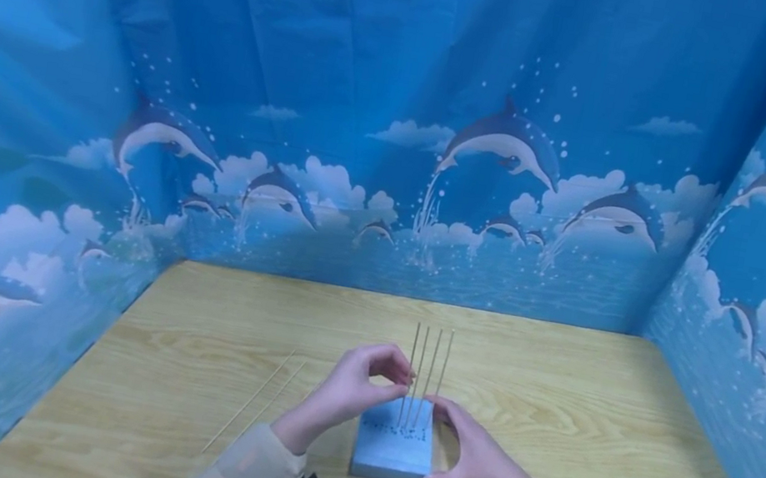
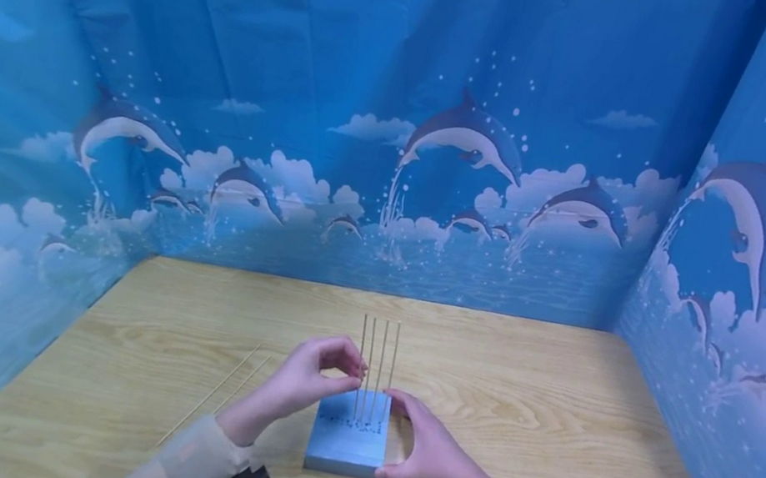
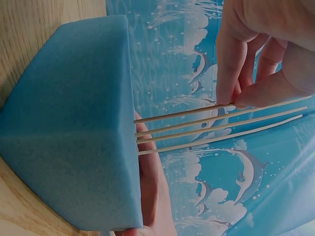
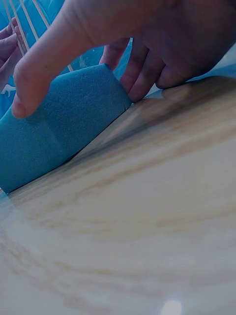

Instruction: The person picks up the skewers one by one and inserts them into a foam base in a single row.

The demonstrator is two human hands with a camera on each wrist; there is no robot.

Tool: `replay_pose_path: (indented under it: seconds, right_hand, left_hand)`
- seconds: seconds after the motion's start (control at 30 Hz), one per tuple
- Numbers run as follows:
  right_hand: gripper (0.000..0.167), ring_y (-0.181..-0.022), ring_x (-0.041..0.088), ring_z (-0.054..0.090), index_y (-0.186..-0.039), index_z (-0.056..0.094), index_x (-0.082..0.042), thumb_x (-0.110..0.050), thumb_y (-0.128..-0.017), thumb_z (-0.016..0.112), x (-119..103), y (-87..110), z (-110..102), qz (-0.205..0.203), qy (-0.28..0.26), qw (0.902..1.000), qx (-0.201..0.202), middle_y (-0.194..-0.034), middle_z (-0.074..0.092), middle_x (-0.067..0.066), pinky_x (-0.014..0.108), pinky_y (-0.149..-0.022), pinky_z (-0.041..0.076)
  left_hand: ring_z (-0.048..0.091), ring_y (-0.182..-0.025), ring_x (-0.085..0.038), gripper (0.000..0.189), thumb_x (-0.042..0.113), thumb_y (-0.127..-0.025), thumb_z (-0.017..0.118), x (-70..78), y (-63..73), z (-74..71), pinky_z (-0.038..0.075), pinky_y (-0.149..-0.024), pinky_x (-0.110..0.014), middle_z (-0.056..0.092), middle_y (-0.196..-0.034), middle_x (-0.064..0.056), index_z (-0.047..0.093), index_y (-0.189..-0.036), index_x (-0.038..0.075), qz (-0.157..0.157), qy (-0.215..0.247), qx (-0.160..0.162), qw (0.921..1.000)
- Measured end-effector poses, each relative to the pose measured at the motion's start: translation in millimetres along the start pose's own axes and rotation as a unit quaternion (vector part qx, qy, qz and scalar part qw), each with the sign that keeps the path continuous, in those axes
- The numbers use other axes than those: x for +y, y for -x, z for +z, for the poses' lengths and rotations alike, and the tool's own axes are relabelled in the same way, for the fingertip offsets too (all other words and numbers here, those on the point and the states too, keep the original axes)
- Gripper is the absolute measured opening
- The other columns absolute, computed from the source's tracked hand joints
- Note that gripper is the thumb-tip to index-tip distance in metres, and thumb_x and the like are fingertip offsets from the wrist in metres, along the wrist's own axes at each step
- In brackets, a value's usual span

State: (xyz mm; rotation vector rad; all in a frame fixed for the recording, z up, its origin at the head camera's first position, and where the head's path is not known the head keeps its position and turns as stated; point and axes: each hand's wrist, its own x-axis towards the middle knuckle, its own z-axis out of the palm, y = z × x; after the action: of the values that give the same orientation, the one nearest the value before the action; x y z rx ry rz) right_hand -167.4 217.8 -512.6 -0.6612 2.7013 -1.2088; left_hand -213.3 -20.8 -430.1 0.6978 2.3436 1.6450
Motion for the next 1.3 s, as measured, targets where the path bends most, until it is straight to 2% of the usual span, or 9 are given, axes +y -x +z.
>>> replay_pose_path:
  seconds: [0.33, 0.63, 0.87, 0.93, 1.03, 1.17, 1.3]
  right_hand:
    - [0.111, -0.133, 0.032, 0.051, -0.150, 0.035, -0.007, -0.046, -0.061, 0.089, -1.7, 0.1, -0.7, -0.002, -0.005, 1.0000, -0.001, -0.148, 0.049, 0.014, 0.059, -0.114, 0.034]
    - [0.114, -0.133, 0.034, 0.050, -0.151, 0.033, -0.005, -0.048, -0.061, 0.089, -2.7, 1.0, -1.1, 0.007, -0.007, 0.9999, -0.006, -0.148, 0.049, 0.016, 0.061, -0.114, 0.034]
    - [0.114, -0.135, 0.033, 0.049, -0.151, 0.034, -0.006, -0.051, -0.061, 0.088, -2.2, -0.4, -1.9, 0.011, -0.007, 0.9999, -0.006, -0.149, 0.047, 0.015, 0.059, -0.115, 0.033]
    - [0.114, -0.135, 0.033, 0.049, -0.151, 0.034, -0.006, -0.049, -0.061, 0.089, -2.6, -0.5, -1.9, 0.011, -0.007, 0.9999, -0.005, -0.149, 0.047, 0.015, 0.059, -0.115, 0.033]
    - [0.113, -0.134, 0.034, 0.049, -0.150, 0.034, -0.005, -0.047, -0.060, 0.089, -3.0, -0.4, -2.0, 0.009, -0.007, 0.9999, -0.003, -0.148, 0.048, 0.017, 0.060, -0.115, 0.033]
    - [0.113, -0.135, 0.035, 0.049, -0.150, 0.034, -0.005, -0.046, -0.061, 0.089, -3.5, -0.2, -1.9, 0.008, -0.005, 0.9999, -0.004, -0.149, 0.047, 0.017, 0.059, -0.115, 0.034]
    - [0.114, -0.135, 0.034, 0.049, -0.151, 0.034, -0.006, -0.047, -0.060, 0.089, -3.9, -0.5, -1.8, 0.010, 0.000, 0.9999, -0.004, -0.149, 0.047, 0.016, 0.059, -0.115, 0.034]
  left_hand:
    - [0.067, -0.093, -0.013, 0.019, 0.004, -0.084, 0.074, -1.3, 1.2, -0.7, 0.058, -0.091, -0.037, 0.071, -0.099, 0.000, 0.070, -0.100, 0.014, -0.001, 0.012, -0.004, 0.9999]
    - [0.067, -0.091, -0.013, 0.025, 0.004, -0.083, 0.075, -2.7, -0.6, -3.9, 0.058, -0.084, -0.022, 0.071, -0.097, -0.001, 0.069, -0.105, 0.012, -0.014, 0.025, -0.016, 0.9995]
    - [0.068, -0.092, -0.014, 0.034, 0.005, -0.081, 0.077, 2.4, -1.5, -10.8, 0.058, -0.088, -0.025, 0.072, -0.099, -0.004, 0.067, -0.113, 0.009, -0.004, 0.027, -0.037, 0.9990]
    - [0.068, -0.094, -0.013, 0.036, 0.006, -0.082, 0.077, 4.3, -1.8, -14.3, 0.058, -0.088, -0.025, 0.072, -0.101, -0.003, 0.066, -0.117, 0.010, -0.008, 0.024, -0.047, 0.9986]
    - [0.068, -0.095, -0.015, 0.039, 0.004, -0.083, 0.075, 6.6, -2.2, -20.1, 0.059, -0.086, -0.026, 0.072, -0.104, -0.010, 0.064, -0.120, 0.006, -0.012, 0.030, -0.061, 0.9976]
    - [0.068, -0.094, -0.017, 0.039, 0.000, -0.084, 0.072, 9.3, -1.9, -28.0, 0.062, -0.083, -0.030, 0.070, -0.107, -0.018, 0.062, -0.122, 0.002, -0.025, 0.057, -0.070, 0.9956]
    - [0.068, -0.095, -0.019, 0.036, 0.001, -0.087, 0.070, 15.3, -1.9, -36.0, 0.063, -0.083, -0.034, 0.069, -0.107, -0.017, 0.062, -0.122, 0.002, -0.043, 0.083, -0.072, 0.9929]
